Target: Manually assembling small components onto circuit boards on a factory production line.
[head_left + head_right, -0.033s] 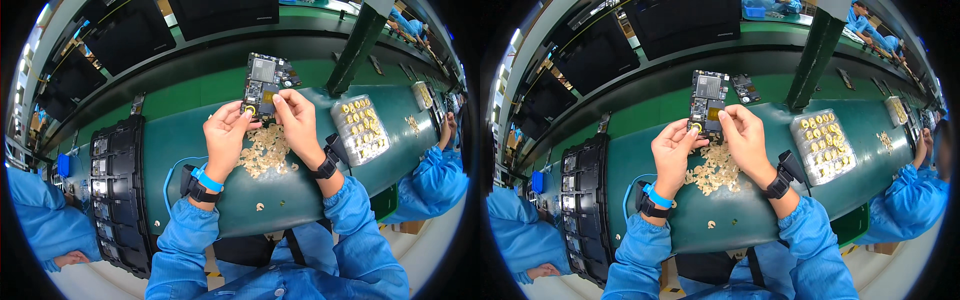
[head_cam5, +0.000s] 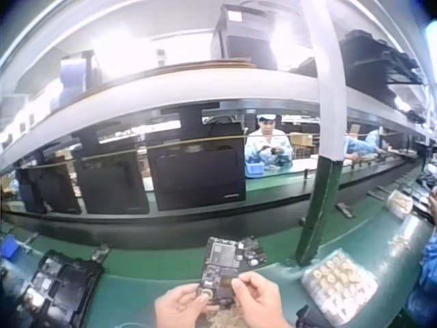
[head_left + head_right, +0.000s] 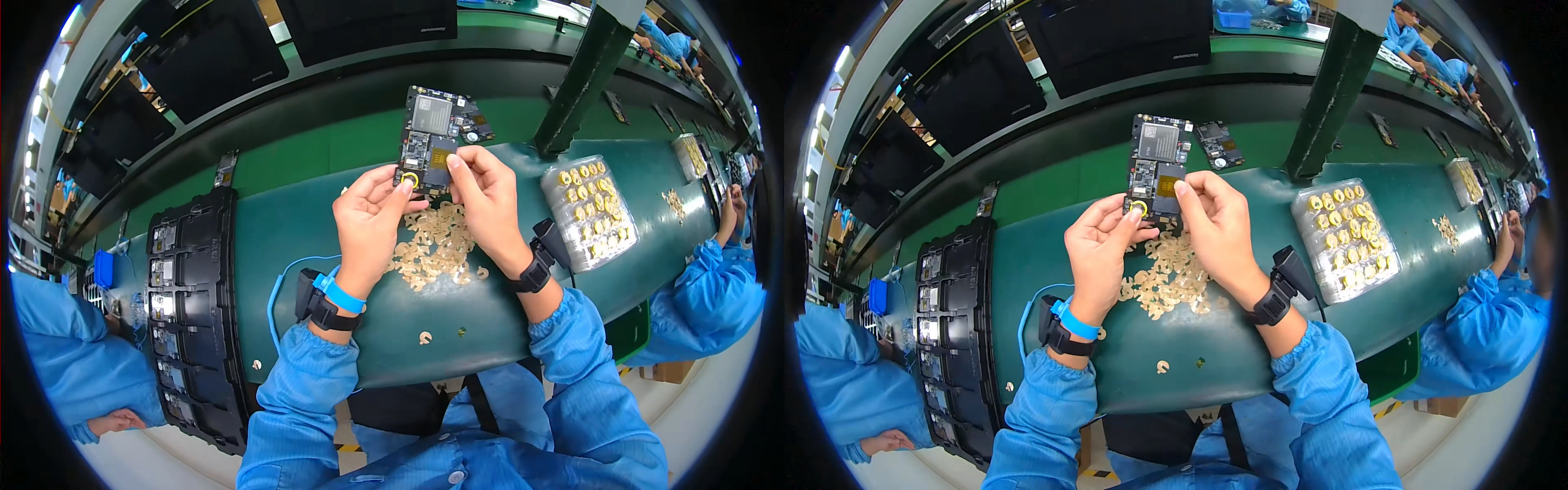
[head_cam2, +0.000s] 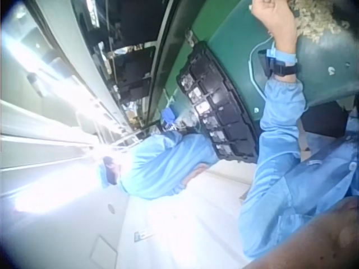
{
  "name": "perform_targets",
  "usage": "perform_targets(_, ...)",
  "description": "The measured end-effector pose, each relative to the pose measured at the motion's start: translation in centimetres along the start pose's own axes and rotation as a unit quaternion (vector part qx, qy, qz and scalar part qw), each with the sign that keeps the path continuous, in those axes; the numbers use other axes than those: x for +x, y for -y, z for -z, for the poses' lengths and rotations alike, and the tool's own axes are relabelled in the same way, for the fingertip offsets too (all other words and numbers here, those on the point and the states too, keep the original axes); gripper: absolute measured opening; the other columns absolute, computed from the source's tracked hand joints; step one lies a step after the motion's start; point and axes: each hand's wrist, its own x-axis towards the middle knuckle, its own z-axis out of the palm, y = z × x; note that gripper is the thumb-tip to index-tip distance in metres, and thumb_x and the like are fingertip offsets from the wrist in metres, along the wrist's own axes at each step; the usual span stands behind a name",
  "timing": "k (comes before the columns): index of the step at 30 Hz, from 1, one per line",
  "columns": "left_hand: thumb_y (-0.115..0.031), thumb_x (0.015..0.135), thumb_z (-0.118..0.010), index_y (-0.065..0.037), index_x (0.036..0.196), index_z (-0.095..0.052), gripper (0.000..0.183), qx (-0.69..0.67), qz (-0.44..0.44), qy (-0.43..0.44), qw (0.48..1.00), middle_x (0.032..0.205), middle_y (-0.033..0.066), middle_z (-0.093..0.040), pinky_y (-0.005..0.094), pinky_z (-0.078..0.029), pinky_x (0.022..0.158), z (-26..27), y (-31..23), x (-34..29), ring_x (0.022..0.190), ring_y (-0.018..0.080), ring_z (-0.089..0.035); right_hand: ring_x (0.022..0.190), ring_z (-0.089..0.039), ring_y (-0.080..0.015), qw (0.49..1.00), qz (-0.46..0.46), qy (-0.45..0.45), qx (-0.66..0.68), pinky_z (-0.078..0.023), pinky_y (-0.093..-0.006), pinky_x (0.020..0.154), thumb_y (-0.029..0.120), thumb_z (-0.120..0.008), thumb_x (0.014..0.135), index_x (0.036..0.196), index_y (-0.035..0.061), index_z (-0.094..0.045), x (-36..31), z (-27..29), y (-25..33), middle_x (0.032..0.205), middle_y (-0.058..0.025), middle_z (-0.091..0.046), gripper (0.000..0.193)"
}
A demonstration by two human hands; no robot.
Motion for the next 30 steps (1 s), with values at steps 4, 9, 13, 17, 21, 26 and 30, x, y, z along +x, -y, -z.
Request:
perform_targets(4,0.0,0.099,-0.063,0.011,0.121,-0.062,0.025,-0.001,-0.002,-0.002,1.0,0.112,0.0183,-0.072,0.0319,-0.065,0.079,-0.01,0.05,-0.16,0.094,0.0201,-0.073,0.061,-0.048,0.0001,1.0,0.004,0.003,-0.006,-0.037,-0.0206,0.053,0.013,-0.061,0.104,0.098,-0.0005,-0.063,-0.1,-0.02,-0.07,0.072,0.0052,-0.058,0.015)
perform_targets(9,0.0,0.099,-0.063,0.011,0.121,-0.062,0.025,-0.002,0.0,-0.007,1.0,0.112,0.0182,-0.072,0.0318,-0.065,0.078,-0.15,-0.33,-0.17,0.094,0.0199,-0.073,0.061,-0.049,0.0003,1.0,0.005,0.006,-0.003,-0.037,-0.0203,0.053,0.013,-0.061,0.104,0.098,-0.0004,-0.063,-0.09,-0.07,-0.03,0.072,0.0051,-0.058,0.014)
perform_targets(13,-0.001,0.099,-0.063,0.011,0.121,-0.062,0.025,0.003,0.003,-0.007,1.0,0.111,0.018,-0.072,0.0317,-0.065,0.077,-0.03,-0.18,-0.2,0.093,0.0199,-0.073,0.061,-0.049,0.0001,1.0,0.005,0.014,-0.015,-0.038,-0.0201,0.053,0.013,-0.061,0.104,0.097,-0.0005,-0.062,-0.09,0.07,0.13,0.072,0.0051,-0.058,0.015)
perform_targets(17,-0.001,0.099,-0.063,0.011,0.121,-0.062,0.025,0.008,0.007,-0.003,1.0,0.111,0.0181,-0.072,0.0316,-0.065,0.077,0.06,-0.22,-0.25,0.092,0.0201,-0.073,0.061,-0.05,-0.0006,0.999,0.008,0.02,-0.027,-0.039,-0.0201,0.054,0.013,-0.061,0.104,0.096,-0.0014,-0.063,-0.03,0.19,0.05,0.073,0.0042,-0.059,0.016)
perform_targets(21,-0.002,0.1,-0.062,0.012,0.123,-0.06,0.027,-0.024,0.023,0.003,0.999,0.112,0.019,-0.071,0.0333,-0.065,0.079,0.53,0.18,-0.07,0.093,0.0222,-0.074,0.06,-0.052,-0.0014,1.0,-0.022,0.012,0.016,-0.04,-0.0204,0.054,0.013,-0.061,0.104,0.096,-0.0022,-0.063,-0.15,-0.16,0.5,0.074,0.0031,-0.06,0.017)
perform_targets(26,-0.001,0.1,-0.06,0.012,0.125,-0.058,0.028,-0.046,0.037,0.019,0.998,0.113,0.0199,-0.071,0.036,-0.065,0.083,0.57,0.04,-0.16,0.095,0.0244,-0.074,0.06,-0.053,-0.0022,0.999,-0.021,0.01,0.027,-0.041,-0.0205,0.054,0.013,-0.06,0.104,0.096,-0.0028,-0.063,-0.05,0.0,0.5,0.075,0.0022,-0.061,0.018)
perform_targets(30,0.0,0.1,-0.061,0.011,0.123,-0.058,0.026,-0.039,0.022,0.02,0.999,0.112,0.02,-0.071,0.0359,-0.066,0.082,0.32,0.25,-0.01,0.095,0.0243,-0.074,0.06,-0.053,-0.0021,0.999,-0.023,0.001,0.026,-0.041,-0.0204,0.054,0.013,-0.061,0.104,0.096,-0.0029,-0.063,0.05,0.19,0.25,0.075,0.0022,-0.061,0.018)
